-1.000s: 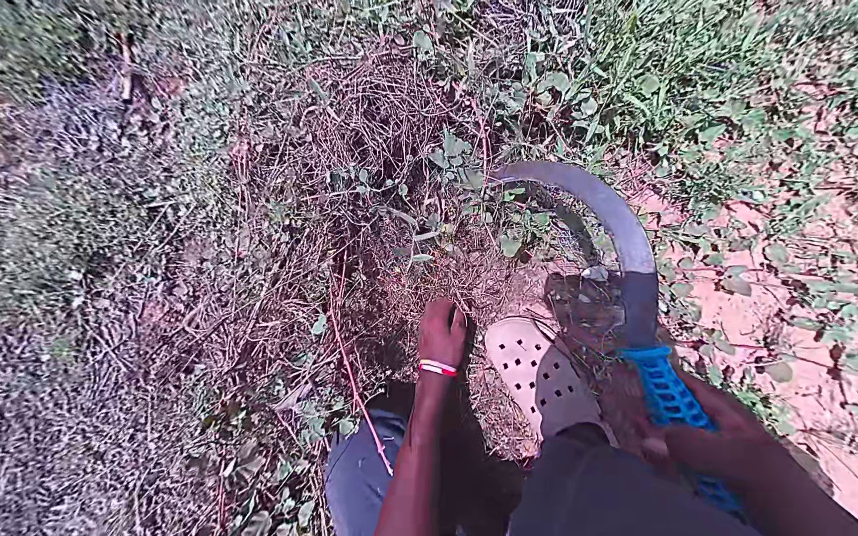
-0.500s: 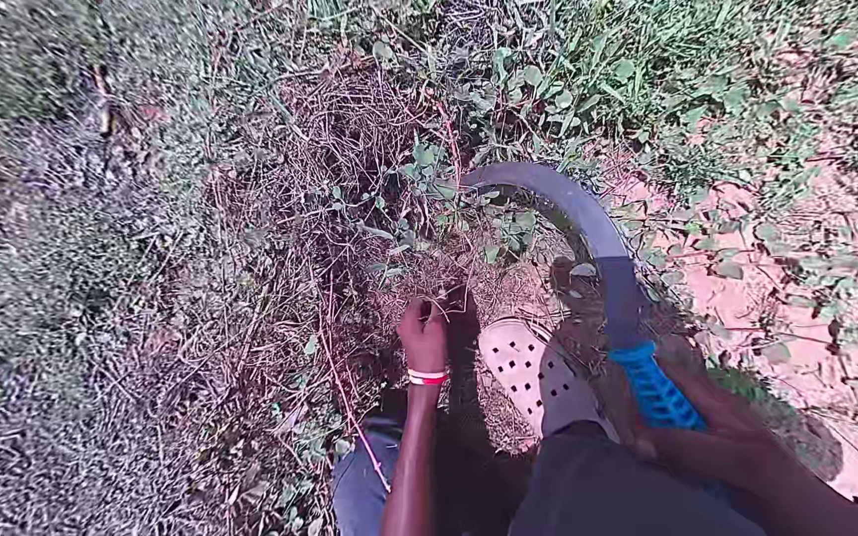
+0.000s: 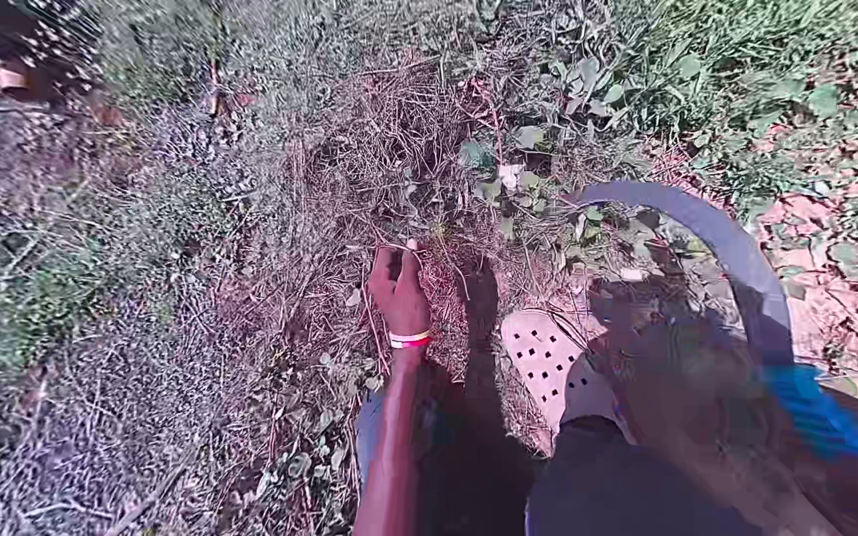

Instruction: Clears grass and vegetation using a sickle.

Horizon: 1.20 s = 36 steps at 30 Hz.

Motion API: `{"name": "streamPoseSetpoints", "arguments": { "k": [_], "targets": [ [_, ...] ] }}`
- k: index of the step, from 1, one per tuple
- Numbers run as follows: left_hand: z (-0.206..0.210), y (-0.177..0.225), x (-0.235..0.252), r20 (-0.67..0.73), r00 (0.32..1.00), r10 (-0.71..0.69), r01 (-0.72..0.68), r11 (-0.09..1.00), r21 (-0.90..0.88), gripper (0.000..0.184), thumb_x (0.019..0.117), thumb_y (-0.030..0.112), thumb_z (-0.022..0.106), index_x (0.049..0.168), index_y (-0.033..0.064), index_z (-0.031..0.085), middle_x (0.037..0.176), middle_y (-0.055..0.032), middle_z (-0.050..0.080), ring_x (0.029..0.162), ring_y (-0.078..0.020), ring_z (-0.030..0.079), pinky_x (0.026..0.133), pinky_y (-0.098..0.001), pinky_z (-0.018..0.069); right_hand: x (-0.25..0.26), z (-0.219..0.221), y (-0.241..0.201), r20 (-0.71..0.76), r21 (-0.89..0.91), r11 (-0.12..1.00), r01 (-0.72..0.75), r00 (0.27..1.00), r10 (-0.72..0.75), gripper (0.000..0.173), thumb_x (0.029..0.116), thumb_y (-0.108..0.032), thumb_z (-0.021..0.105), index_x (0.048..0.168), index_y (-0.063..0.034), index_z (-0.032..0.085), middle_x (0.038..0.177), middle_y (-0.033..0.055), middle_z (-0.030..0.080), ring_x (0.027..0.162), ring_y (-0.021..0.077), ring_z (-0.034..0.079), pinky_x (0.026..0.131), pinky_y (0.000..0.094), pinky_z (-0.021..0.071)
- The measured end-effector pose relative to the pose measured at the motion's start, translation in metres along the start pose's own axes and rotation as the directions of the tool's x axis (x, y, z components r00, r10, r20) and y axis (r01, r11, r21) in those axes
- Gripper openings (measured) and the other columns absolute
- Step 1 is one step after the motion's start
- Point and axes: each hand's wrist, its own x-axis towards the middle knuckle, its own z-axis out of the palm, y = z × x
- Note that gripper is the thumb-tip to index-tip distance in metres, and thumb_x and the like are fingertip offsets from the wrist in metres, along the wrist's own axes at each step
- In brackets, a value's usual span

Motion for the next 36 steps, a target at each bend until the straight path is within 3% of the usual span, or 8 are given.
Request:
{"name": "streamPoseSetpoints", "arguments": {
  "k": [5,13,18,21,24,26,30,36],
  "targets": [
    [-0.001,-0.014,-0.009,0.010,0.995,-0.103,0.102,0.992,0.079,0.013,0.1013,0.006,0.054,0.090,0.0020,0.060,0.074,0.0043,0.060,0.068,-0.0008,0.062,0.068,-0.0223,0.0553,0.024,0.008,0.009,-0.075,0.215,0.975,0.054,0.996,-0.038,0.019,0.0822,-0.002,0.048,0.095,-0.0140,0.055,0.060,-0.0060,0.055,0.043,0.0039,0.051,0.038,0.0195,0.0441],
    [0.056,0.011,-0.001,0.282,0.953,-0.109,0.056,0.980,0.192,0.023,0.1041,0.018,0.059,0.101,-0.0030,0.067,0.083,-0.0067,0.065,0.075,-0.0106,0.060,0.076,-0.0349,0.0505,0.034,0.045,0.031,-0.167,0.105,0.954,0.280,0.951,-0.260,0.035,0.0759,-0.015,0.064,0.110,-0.0167,0.054,0.065,-0.0115,0.061,0.046,0.0031,0.058,0.041,0.0216,0.0514],
    [0.135,0.013,0.027,0.437,0.725,-0.533,0.606,0.794,-0.037,0.031,0.1094,0.016,0.040,0.128,-0.0034,0.055,0.109,-0.0139,0.065,0.085,-0.0167,0.064,0.075,-0.0323,0.0549,0.039,0.053,0.032,-0.266,0.149,0.938,0.312,0.927,-0.266,0.030,0.0757,-0.013,0.062,0.105,-0.0152,0.055,0.061,-0.0106,0.060,0.044,0.0034,0.057,0.041,0.0213,0.0508],
    [0.173,0.018,0.032,0.539,0.592,-0.600,0.783,0.586,-0.208,0.048,0.1111,0.035,0.040,0.149,0.0053,0.042,0.138,-0.0166,0.053,0.117,-0.0264,0.055,0.098,-0.0467,0.0468,0.042,0.060,0.029,-0.304,0.157,0.938,0.308,0.919,-0.251,0.033,0.0750,-0.012,0.061,0.106,-0.0122,0.053,0.061,-0.0092,0.059,0.044,0.0046,0.057,0.040,0.0224,0.0514],
    [0.182,0.030,0.021,0.528,0.645,-0.552,0.759,0.381,-0.528,0.021,0.1112,0.025,0.039,0.110,0.0104,0.054,0.089,-0.0036,0.060,0.080,-0.0154,0.063,0.079,-0.0337,0.0566,0.043,0.062,0.030,-0.330,0.115,0.945,0.307,0.909,-0.255,0.035,0.0758,-0.013,0.062,0.110,-0.0119,0.053,0.063,-0.0094,0.060,0.045,0.0050,0.058,0.040,0.0236,0.0518],
    [0.160,0.021,0.012,0.533,0.664,-0.524,0.715,0.236,-0.658,0.032,0.1113,0.025,0.032,0.085,0.0173,0.049,0.056,0.0074,0.046,0.047,-0.0066,0.050,0.054,-0.0218,0.0512,0.044,0.059,0.031,-0.382,0.012,0.940,0.342,0.870,-0.311,0.036,0.0750,-0.016,0.064,0.110,-0.0120,0.056,0.066,-0.0109,0.061,0.047,0.0033,0.058,0.041,0.0225,0.0518],
    [0.066,-0.041,-0.013,0.456,0.670,-0.586,0.709,0.321,-0.629,0.041,0.1128,0.023,0.024,0.081,0.0141,0.049,0.048,0.0099,0.040,0.036,0.0008,0.037,0.037,-0.0124,0.0330,0.051,0.048,0.031,-0.401,-0.295,0.835,0.464,0.733,-0.549,0.043,0.0753,-0.021,0.066,0.114,-0.0036,0.057,0.078,-0.0126,0.061,0.059,-0.0070,0.059,0.051,0.0143,0.0522],
    [0.015,-0.011,-0.003,0.283,0.707,-0.648,0.703,0.605,-0.372,0.031,0.1118,0.013,0.033,0.086,0.0085,0.049,0.053,0.0052,0.043,0.039,-0.0021,0.041,0.039,-0.0146,0.0385,0.066,0.069,0.018,-0.155,-0.391,0.663,0.639,0.664,-0.731,0.044,0.0820,-0.029,0.067,0.114,-0.0001,0.060,0.078,-0.0103,0.063,0.062,-0.0106,0.057,0.055,0.0111,0.0503]
  ]
}}
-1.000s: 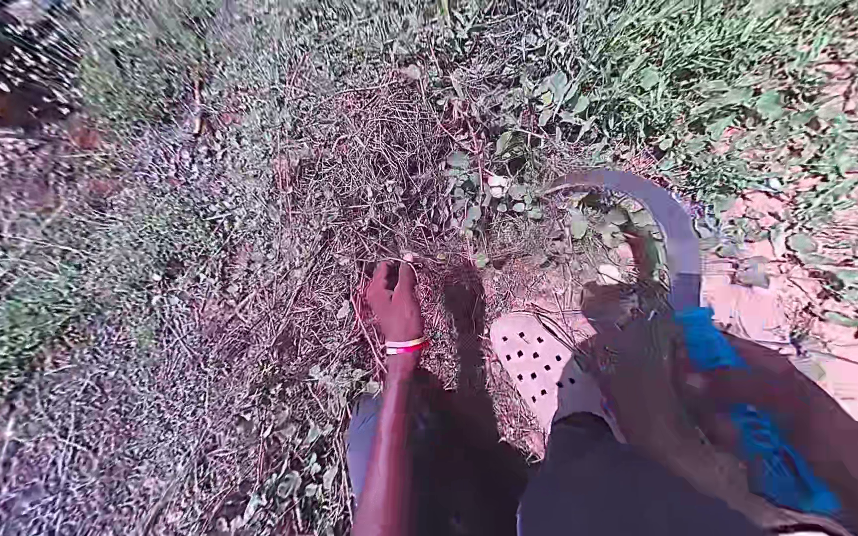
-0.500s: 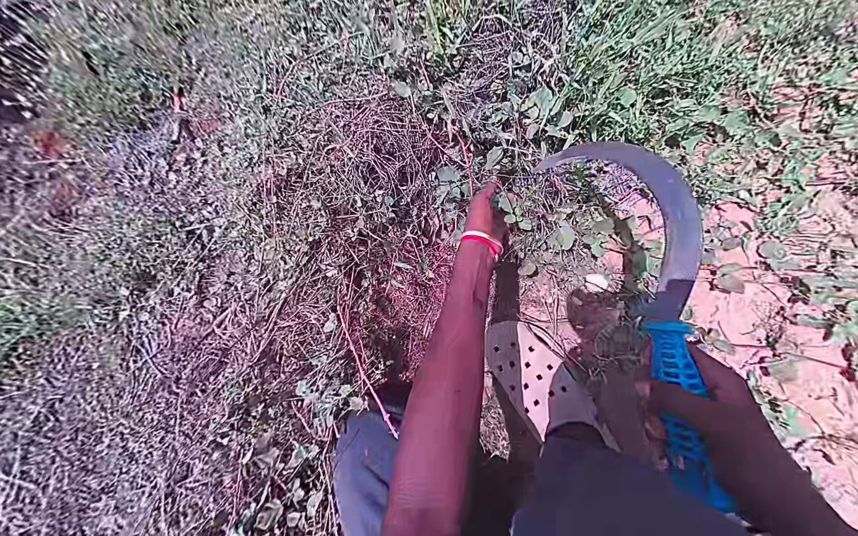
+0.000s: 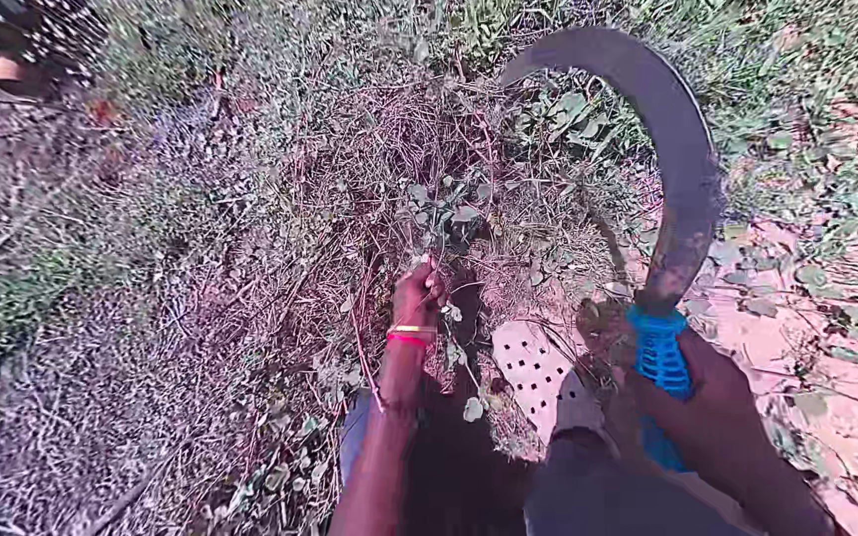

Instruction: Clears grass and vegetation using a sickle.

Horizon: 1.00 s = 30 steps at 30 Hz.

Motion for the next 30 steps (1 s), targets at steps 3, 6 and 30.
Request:
{"name": "streamPoseSetpoints", "arguments": {
  "k": [3,6,30],
  "targets": [
    [0.017,-0.009,-0.009,-0.030,1.000,0.002,-0.002,1.000,0.013,0.029,0.1114,0.013,0.038,0.086,0.0070,0.051,0.054,0.0043,0.044,0.040,-0.0022,0.042,0.040,-0.0148,0.0383,0.013,0.019,-0.004,0.048,0.001,0.988,0.152,0.987,-0.152,0.041,0.0854,-0.028,0.067,0.111,0.0035,0.062,0.079,-0.0024,0.065,0.065,-0.0072,0.059,0.058,0.0122,0.0512],
    [0.027,-0.009,-0.016,-0.039,0.998,-0.045,0.040,0.994,-0.105,0.030,0.1123,0.016,0.036,0.087,0.0083,0.049,0.052,0.0060,0.041,0.037,-0.0010,0.038,0.037,-0.0133,0.0344,0.038,0.031,-0.007,0.114,-0.012,0.985,0.170,0.979,-0.168,0.039,0.0843,-0.027,0.066,0.111,0.0015,0.063,0.076,-0.0031,0.063,0.063,-0.0047,0.058,0.056,0.0143,0.0494],
    [-0.138,0.147,-0.212,0.593,0.648,0.478,-0.731,0.609,0.307,0.023,0.1116,0.012,0.039,0.128,0.0085,0.055,0.103,0.0009,0.067,0.078,-0.0098,0.065,0.065,-0.0249,0.0553,-0.010,0.028,0.017,0.132,0.091,0.969,-0.229,0.967,0.216,0.036,0.0752,-0.016,0.069,0.106,0.0015,0.061,0.072,-0.0090,0.062,0.058,-0.0068,0.058,0.053,0.0133,0.0504]
  ]
}}
